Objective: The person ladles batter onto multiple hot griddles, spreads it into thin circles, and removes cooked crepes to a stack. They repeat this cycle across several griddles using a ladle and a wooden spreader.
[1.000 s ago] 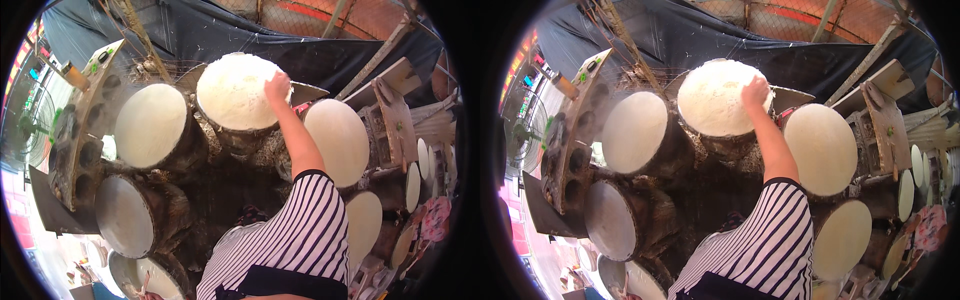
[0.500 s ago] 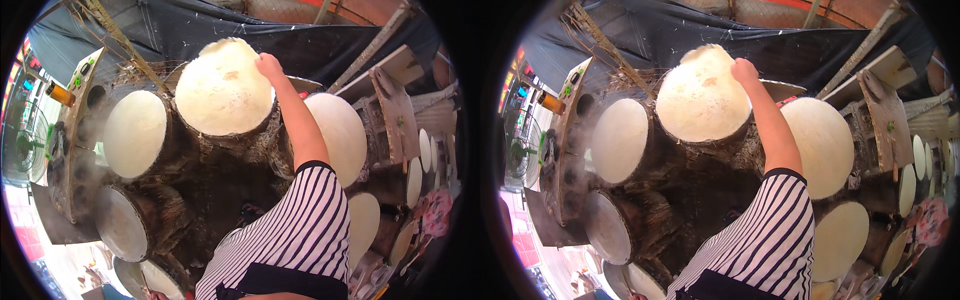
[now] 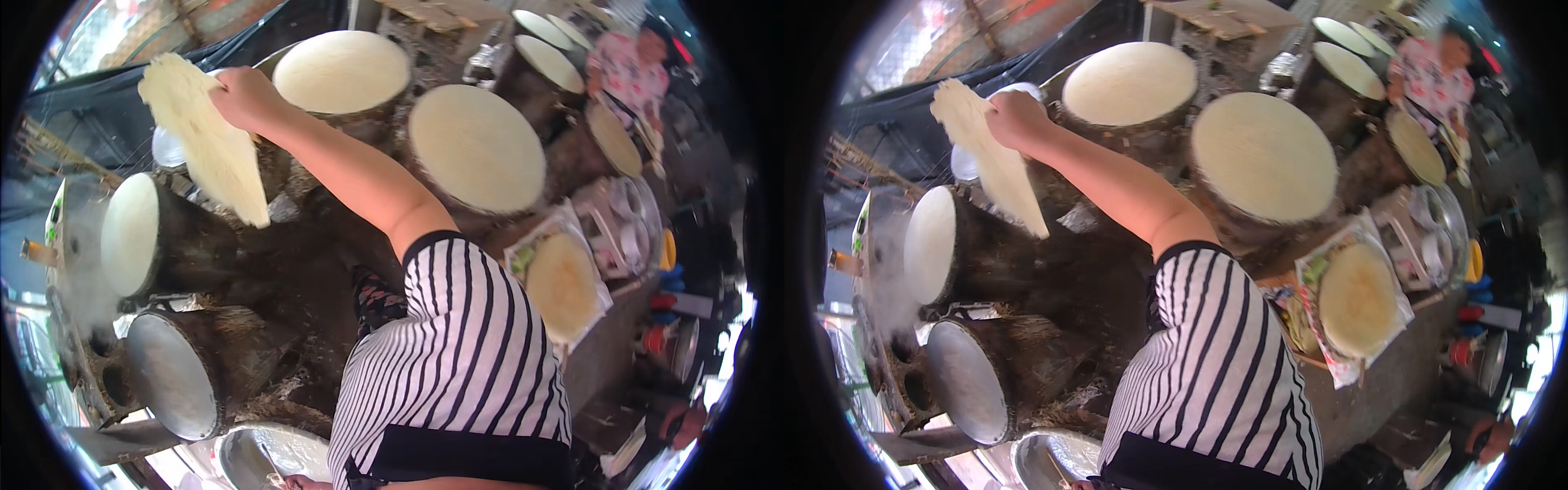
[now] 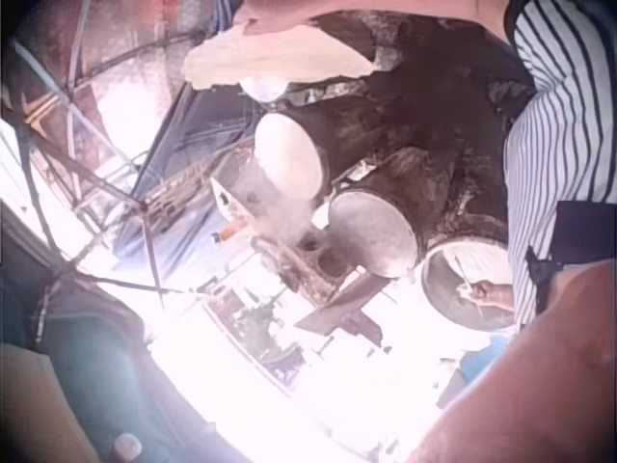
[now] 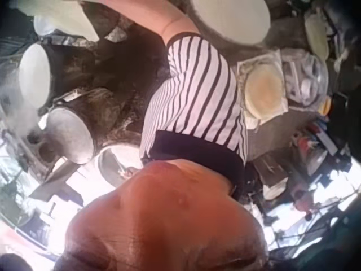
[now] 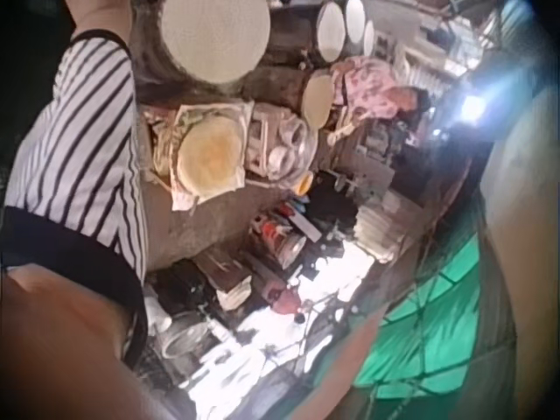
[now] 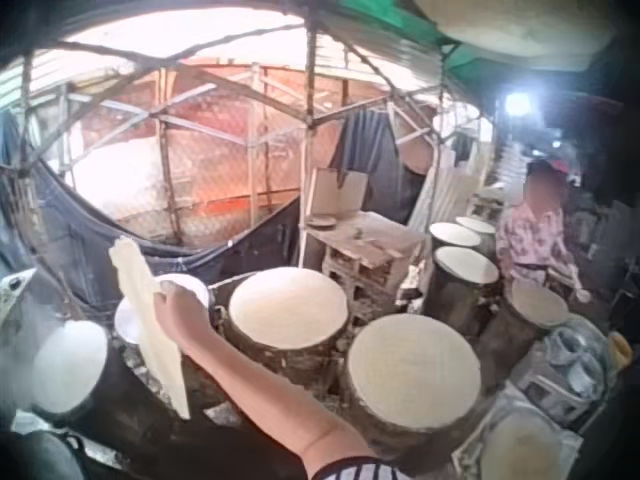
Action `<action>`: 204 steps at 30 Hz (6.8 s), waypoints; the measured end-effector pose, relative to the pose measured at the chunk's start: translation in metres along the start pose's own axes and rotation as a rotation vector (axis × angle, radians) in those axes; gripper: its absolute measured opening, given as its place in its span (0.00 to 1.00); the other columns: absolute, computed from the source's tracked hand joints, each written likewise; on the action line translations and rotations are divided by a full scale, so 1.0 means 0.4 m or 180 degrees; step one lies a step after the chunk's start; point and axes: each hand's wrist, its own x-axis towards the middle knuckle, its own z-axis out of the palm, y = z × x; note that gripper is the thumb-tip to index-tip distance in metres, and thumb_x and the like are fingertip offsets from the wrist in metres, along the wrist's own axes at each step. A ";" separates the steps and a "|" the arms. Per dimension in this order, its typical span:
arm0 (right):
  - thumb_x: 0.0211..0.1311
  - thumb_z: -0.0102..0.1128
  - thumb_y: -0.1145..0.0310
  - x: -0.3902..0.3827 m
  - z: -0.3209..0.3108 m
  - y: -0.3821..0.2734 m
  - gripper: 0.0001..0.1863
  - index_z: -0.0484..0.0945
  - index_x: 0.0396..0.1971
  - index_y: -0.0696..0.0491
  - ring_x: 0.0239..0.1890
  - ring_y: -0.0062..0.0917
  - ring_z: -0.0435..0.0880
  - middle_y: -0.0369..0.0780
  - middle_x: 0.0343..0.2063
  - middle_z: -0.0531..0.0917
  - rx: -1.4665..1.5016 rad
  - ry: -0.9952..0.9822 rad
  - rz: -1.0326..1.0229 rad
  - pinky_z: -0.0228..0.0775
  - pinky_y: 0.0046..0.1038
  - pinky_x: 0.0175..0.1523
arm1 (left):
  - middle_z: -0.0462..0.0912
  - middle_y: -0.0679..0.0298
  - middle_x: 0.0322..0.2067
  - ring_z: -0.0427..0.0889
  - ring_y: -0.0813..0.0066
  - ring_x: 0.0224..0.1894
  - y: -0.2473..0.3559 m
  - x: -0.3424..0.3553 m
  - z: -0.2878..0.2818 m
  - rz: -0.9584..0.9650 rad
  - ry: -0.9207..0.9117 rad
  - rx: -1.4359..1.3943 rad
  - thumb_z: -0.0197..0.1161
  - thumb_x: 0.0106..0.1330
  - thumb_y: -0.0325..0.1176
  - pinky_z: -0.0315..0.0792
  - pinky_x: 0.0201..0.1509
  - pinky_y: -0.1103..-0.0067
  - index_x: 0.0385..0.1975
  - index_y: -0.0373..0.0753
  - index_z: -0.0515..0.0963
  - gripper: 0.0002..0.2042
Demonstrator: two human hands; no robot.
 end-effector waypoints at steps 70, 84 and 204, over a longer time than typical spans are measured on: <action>0.53 0.50 0.71 -1.498 0.616 -0.446 0.08 0.72 0.30 0.60 0.17 0.21 0.78 0.41 0.22 0.79 -0.0697 -0.7332 0.1067 0.69 0.23 0.16 | 0.69 0.66 0.11 0.58 0.85 0.06 0.008 -0.165 -0.638 -0.0263 0.1672 -0.0925 0.51 0.67 0.40 0.52 0.06 0.90 0.32 0.36 0.71 0.12; 0.56 0.44 0.70 -1.515 0.958 -0.456 0.09 0.73 0.31 0.56 0.31 0.47 0.79 0.50 0.25 0.80 -0.1327 -0.5515 -0.3263 0.70 0.44 0.38 | 0.68 0.57 0.10 0.63 0.71 0.04 -0.026 0.151 -0.790 -0.0202 0.2463 0.0228 0.51 0.62 0.38 0.56 0.04 0.77 0.32 0.38 0.62 0.10; 0.62 0.47 0.72 -1.081 0.796 -0.584 0.08 0.74 0.37 0.57 0.13 0.14 0.67 0.33 0.18 0.74 0.0893 -0.7860 0.0081 0.61 0.18 0.17 | 0.58 0.69 0.11 0.58 0.80 0.09 0.060 -0.452 -0.335 0.1380 0.0405 -0.3323 0.40 0.70 0.36 0.63 0.11 0.83 0.23 0.38 0.63 0.14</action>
